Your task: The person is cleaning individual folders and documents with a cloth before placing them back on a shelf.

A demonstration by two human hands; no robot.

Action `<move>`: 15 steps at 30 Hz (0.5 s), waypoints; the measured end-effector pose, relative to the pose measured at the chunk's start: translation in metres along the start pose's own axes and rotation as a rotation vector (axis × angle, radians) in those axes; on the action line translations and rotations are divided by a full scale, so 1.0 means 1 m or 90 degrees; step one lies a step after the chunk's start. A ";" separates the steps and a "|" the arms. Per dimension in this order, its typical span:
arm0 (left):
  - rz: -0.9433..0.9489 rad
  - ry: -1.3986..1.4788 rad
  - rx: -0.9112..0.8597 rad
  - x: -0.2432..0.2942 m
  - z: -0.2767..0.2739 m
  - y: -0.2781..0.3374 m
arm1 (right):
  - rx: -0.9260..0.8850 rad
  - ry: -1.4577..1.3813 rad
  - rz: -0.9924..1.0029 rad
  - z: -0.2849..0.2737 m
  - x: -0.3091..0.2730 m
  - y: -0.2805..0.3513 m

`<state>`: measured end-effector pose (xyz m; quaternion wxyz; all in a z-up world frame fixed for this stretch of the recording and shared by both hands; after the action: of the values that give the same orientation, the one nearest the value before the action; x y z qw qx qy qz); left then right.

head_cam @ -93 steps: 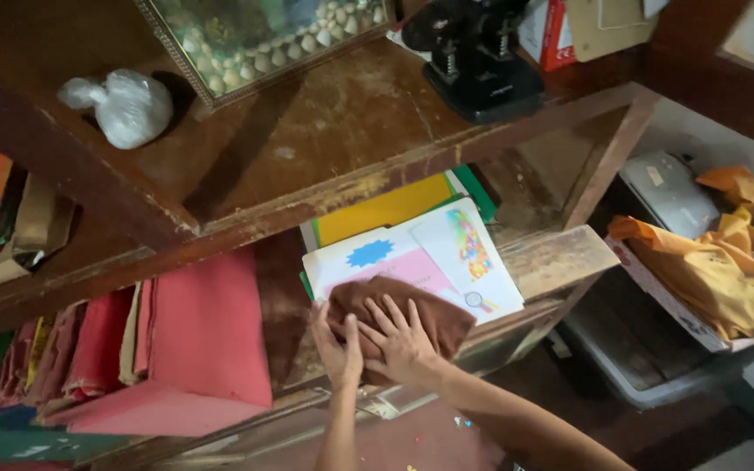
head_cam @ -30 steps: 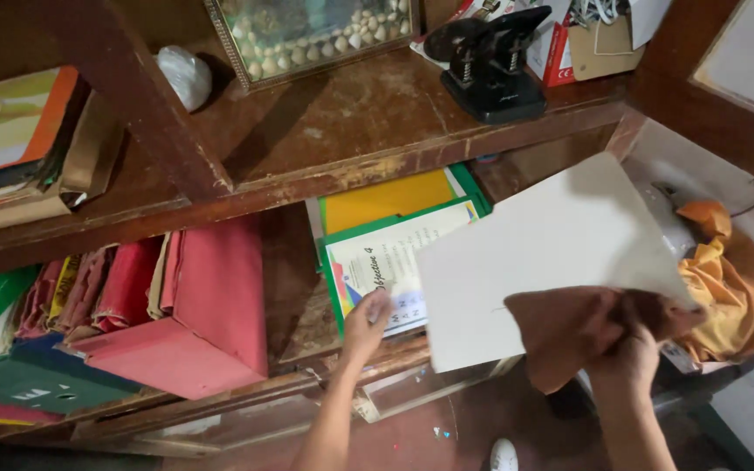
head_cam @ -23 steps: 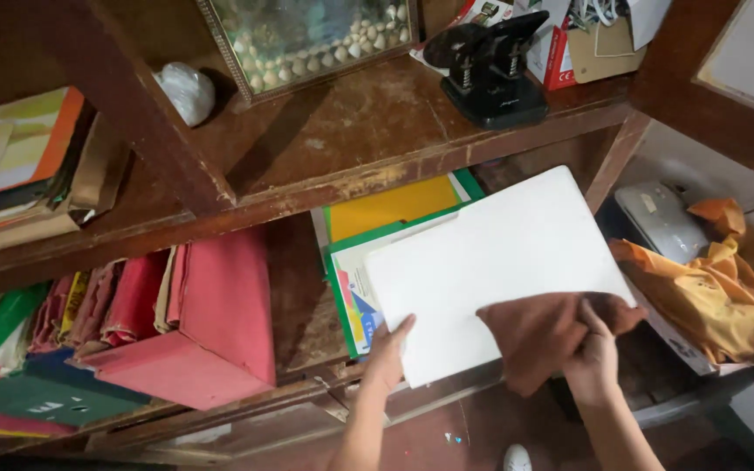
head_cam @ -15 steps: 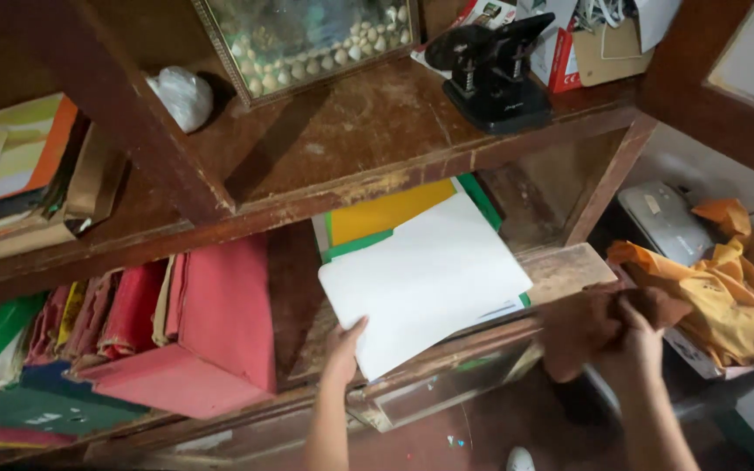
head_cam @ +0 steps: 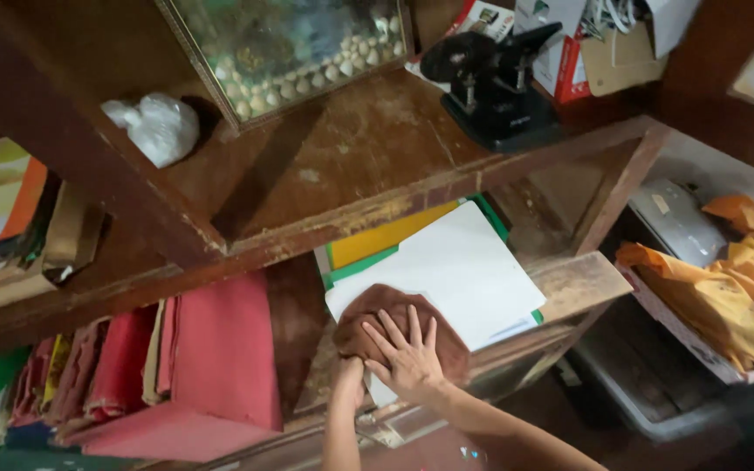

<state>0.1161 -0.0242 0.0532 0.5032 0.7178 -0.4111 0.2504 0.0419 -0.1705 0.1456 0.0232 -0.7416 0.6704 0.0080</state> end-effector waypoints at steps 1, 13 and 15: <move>0.017 0.047 0.001 0.002 0.001 0.001 | -0.028 -0.003 -0.014 -0.004 0.003 -0.004; -0.054 0.086 -0.063 0.001 0.006 0.028 | 0.147 -0.008 0.362 0.020 0.232 -0.095; -0.077 0.203 -0.081 0.016 0.003 0.047 | 0.108 -0.105 0.422 0.021 0.243 -0.092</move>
<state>0.0848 -0.0397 0.0894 0.6205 0.6591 -0.2972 0.3037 0.1588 -0.4021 0.1163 0.1345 -0.4760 0.8689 0.0191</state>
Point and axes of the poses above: each hand's wrist, its own y-axis away from the middle knuckle, its own z-axis out of the palm, x = y × z, the point moved 5 cm from there along -y, towards the middle knuckle, and after that the axes turned 13 degrees about y, right-handed, at the moved point
